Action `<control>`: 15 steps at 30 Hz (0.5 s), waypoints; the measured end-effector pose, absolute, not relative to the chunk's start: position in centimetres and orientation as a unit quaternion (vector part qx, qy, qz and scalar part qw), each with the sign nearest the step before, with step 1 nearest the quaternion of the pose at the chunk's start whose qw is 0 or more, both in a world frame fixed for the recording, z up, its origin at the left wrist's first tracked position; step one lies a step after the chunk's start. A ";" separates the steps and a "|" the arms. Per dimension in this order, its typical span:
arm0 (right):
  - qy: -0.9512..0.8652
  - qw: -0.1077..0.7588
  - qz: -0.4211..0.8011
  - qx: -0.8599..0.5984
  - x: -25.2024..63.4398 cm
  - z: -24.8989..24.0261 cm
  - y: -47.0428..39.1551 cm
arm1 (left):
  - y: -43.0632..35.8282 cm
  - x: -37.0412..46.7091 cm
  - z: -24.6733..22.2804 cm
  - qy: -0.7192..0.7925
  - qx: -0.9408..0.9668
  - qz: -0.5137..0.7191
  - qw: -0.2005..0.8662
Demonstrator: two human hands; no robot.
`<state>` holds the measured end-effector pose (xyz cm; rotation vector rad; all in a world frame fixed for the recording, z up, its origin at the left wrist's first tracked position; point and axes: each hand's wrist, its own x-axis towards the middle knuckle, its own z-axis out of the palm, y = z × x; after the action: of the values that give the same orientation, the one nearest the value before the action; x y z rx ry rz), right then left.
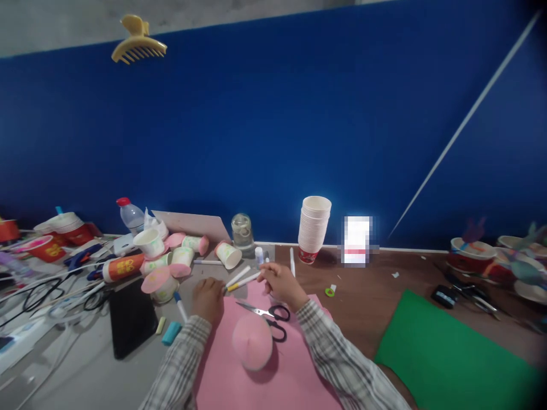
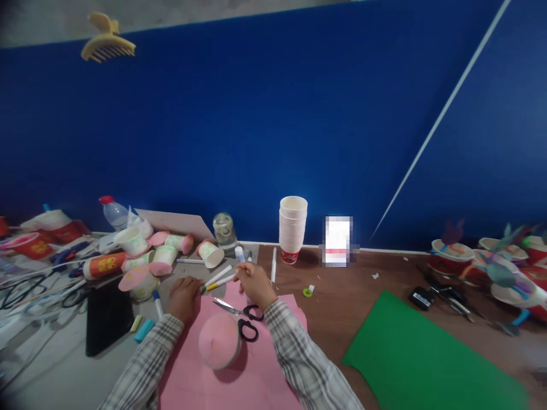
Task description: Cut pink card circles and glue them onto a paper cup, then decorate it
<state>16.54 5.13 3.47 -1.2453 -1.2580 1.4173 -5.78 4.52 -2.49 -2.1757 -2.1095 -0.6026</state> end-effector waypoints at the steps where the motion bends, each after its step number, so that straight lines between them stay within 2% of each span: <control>1: -0.505 0.428 0.567 -0.490 16.6 3.6 5.0 | 4.5 -5.8 -2.4 -0.688 -0.699 -0.191 0.027; 10: -0.522 0.433 0.566 -0.469 16.9 3.4 5.2 | 4.4 -5.3 -2.0 -0.726 -0.664 -0.177 0.030; 15: -0.510 0.442 0.568 -0.471 17.6 3.5 5.7 | 4.3 -5.3 -1.7 -0.739 -0.636 -0.219 0.043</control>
<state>17.62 5.71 3.49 -1.1687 -1.2643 1.4105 -5.26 4.31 -1.67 -1.9446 -2.2603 -0.6697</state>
